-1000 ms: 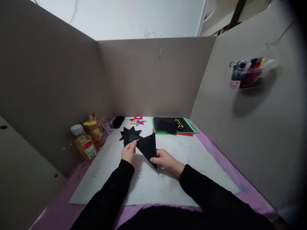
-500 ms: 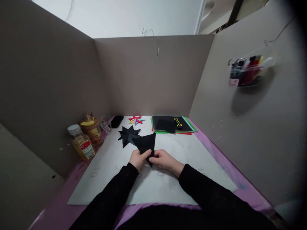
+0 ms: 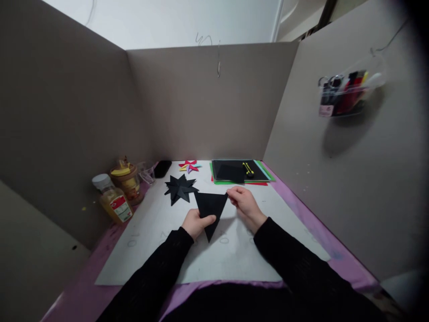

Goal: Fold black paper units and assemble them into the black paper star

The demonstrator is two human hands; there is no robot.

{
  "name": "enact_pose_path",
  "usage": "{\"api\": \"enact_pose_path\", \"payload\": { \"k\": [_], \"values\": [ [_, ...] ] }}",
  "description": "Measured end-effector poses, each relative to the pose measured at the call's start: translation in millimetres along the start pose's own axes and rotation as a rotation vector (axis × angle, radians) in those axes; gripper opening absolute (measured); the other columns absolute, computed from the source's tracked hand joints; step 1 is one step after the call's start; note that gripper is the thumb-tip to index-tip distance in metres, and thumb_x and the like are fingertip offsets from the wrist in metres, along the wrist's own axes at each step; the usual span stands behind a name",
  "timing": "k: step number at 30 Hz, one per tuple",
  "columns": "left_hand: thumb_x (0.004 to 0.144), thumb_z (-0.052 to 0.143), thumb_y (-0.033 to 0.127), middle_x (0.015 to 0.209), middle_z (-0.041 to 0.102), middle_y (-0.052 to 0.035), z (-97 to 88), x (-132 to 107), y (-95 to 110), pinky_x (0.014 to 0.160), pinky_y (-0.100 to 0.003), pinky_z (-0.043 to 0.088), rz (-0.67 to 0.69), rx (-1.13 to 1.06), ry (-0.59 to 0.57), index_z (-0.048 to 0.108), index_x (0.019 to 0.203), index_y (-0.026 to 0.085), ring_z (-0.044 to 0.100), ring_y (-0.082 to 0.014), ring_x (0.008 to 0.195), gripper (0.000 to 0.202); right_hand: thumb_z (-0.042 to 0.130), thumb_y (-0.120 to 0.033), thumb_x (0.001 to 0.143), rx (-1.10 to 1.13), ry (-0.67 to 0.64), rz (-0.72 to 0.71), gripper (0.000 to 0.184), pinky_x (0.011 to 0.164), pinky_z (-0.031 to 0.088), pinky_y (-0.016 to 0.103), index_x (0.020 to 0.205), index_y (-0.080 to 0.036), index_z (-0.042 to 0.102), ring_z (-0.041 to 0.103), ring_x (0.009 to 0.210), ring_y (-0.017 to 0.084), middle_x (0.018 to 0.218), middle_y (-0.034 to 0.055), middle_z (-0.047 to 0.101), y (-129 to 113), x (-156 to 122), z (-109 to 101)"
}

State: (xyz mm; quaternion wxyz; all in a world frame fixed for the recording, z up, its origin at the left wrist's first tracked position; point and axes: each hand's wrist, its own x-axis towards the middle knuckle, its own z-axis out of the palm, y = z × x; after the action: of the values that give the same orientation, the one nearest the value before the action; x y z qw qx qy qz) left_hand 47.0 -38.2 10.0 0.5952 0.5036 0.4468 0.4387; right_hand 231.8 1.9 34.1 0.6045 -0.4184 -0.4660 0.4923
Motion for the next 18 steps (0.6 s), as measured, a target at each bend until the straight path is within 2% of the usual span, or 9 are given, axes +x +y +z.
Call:
{"api": "enact_pose_path", "payload": {
  "k": [2,4,5,7,9,11,13,16,18],
  "values": [
    [0.055,0.078,0.030,0.072,0.071,-0.0082,-0.1,1,-1,0.062,-0.029,0.047,-0.025,-0.043,0.038,0.072,0.075,0.009,0.062,-0.0186,0.063,0.030,0.069,-0.034,0.062,0.067,0.078,-0.009,0.025,0.043,0.022,0.021,0.057,-0.016,0.052,0.034,0.044,0.006,0.048,-0.0048,0.045,-2,5,-6],
    [0.055,0.079,0.032,0.074,0.071,-0.0092,-1.6,4,-1,0.064,-0.029,0.048,-0.032,-0.149,0.113,0.071,0.076,0.009,0.063,-0.0188,0.065,0.033,0.067,-0.037,0.065,0.062,0.043,0.007,0.025,0.042,0.022,0.021,0.062,-0.016,0.053,0.035,0.044,0.006,0.052,-0.0044,0.047,1,2,-5],
    [0.055,0.079,0.034,0.076,0.071,-0.0095,-3.0,6,-1,0.064,-0.029,0.048,-0.028,-0.209,0.162,0.071,0.076,0.009,0.063,-0.0188,0.067,0.034,0.065,-0.038,0.066,0.020,-0.033,0.031,0.025,0.042,0.023,0.020,0.065,-0.016,0.055,0.036,0.044,0.006,0.055,-0.0038,0.049,4,-2,-2],
    [0.055,0.078,0.037,0.075,0.071,-0.0098,-6.3,9,-1,0.063,-0.028,0.048,-0.013,-0.289,0.247,0.070,0.075,0.008,0.063,-0.0182,0.067,0.036,0.063,-0.040,0.068,-0.138,-0.284,0.110,0.025,0.041,0.025,0.020,0.073,-0.016,0.057,0.038,0.045,0.007,0.059,-0.0025,0.052,12,-15,9],
    [0.055,0.078,0.038,0.072,0.070,-0.0094,-8.8,11,-1,0.061,-0.027,0.048,0.004,-0.309,0.293,0.069,0.074,0.008,0.063,-0.0179,0.066,0.037,0.065,-0.035,0.066,-0.332,-0.495,0.125,0.022,0.043,0.028,0.020,0.067,-0.015,0.055,0.040,0.047,0.007,0.056,-0.0029,0.050,19,-30,23],
    [0.058,0.077,0.039,0.073,0.070,-0.0094,-9.0,12,-1,0.062,-0.028,0.048,0.029,-0.314,0.295,0.069,0.078,0.007,0.063,-0.0188,0.068,0.039,0.060,-0.031,0.069,-0.457,-0.499,0.102,0.025,0.042,0.025,0.020,0.055,-0.016,0.046,0.034,0.045,0.006,0.049,-0.0054,0.040,23,-41,35],
    [0.059,0.076,0.039,0.076,0.070,-0.0102,-7.3,11,-1,0.065,-0.029,0.049,0.050,-0.328,0.295,0.069,0.082,0.007,0.064,-0.0207,0.073,0.040,0.057,-0.029,0.070,-0.490,-0.463,0.076,0.028,0.041,0.023,0.020,0.052,-0.018,0.038,0.031,0.045,0.006,0.047,-0.0066,0.034,22,-48,42],
    [0.058,0.078,0.037,0.085,0.070,-0.0112,-7.7,10,2,0.069,-0.031,0.051,0.080,-0.396,0.329,0.068,0.086,0.009,0.064,-0.0227,0.080,0.042,0.055,-0.029,0.070,-0.448,-0.460,0.103,0.027,0.040,0.022,0.020,0.054,-0.019,0.036,0.031,0.043,0.006,0.046,-0.0073,0.034,18,-50,44],
    [0.058,0.078,0.036,0.091,0.070,-0.0107,-15.4,13,5,0.070,-0.030,0.051,0.118,-0.438,0.385,0.068,0.090,0.011,0.064,-0.0224,0.083,0.042,0.055,-0.030,0.071,-0.418,-0.476,0.143,0.027,0.039,0.021,0.020,0.055,-0.019,0.036,0.032,0.040,0.006,0.045,-0.0076,0.034,16,-50,40]
  ]
}}
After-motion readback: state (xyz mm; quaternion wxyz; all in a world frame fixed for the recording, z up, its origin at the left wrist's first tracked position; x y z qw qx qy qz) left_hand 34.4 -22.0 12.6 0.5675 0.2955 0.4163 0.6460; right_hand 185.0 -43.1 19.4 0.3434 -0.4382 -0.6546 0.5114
